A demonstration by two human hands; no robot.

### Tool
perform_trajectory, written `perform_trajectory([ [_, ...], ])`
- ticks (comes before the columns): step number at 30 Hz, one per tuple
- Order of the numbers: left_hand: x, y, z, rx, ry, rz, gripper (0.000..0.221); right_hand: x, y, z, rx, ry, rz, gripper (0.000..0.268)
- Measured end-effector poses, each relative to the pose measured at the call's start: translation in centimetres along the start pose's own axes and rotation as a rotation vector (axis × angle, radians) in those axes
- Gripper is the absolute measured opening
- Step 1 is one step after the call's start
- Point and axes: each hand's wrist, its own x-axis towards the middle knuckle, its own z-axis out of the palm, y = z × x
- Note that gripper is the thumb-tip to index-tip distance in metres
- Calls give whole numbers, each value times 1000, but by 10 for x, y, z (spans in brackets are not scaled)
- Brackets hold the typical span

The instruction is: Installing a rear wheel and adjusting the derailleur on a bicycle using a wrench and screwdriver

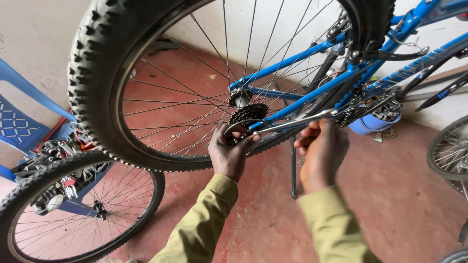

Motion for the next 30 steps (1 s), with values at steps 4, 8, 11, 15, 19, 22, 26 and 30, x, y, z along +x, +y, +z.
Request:
perform_trajectory([
  [4,1,-3,2,34,15,-151,37,-12,0,3,-623,188,-845,6],
  [8,0,-3,3,29,20,-198,39,-8,5,-11,-1112,49,-1328,12],
  [11,3,-10,9,47,32,-222,36,2,25,-24,-1159,21,-1405,14],
  [15,0,4,9,-120,51,-335,33,2,85,-34,-1069,-38,-1047,10],
  [19,-6,41,0,-8,37,-350,33,-12,129,-19,-945,-119,-569,19],
  [22,-2,41,-5,97,1,-304,35,-12,152,-9,-952,-167,-368,29],
  [26,4,24,-8,94,-26,-331,35,-42,143,16,-822,-128,-83,40],
  [30,-1,21,-10,50,-61,-262,35,-35,187,7,-648,-116,-114,40],
])
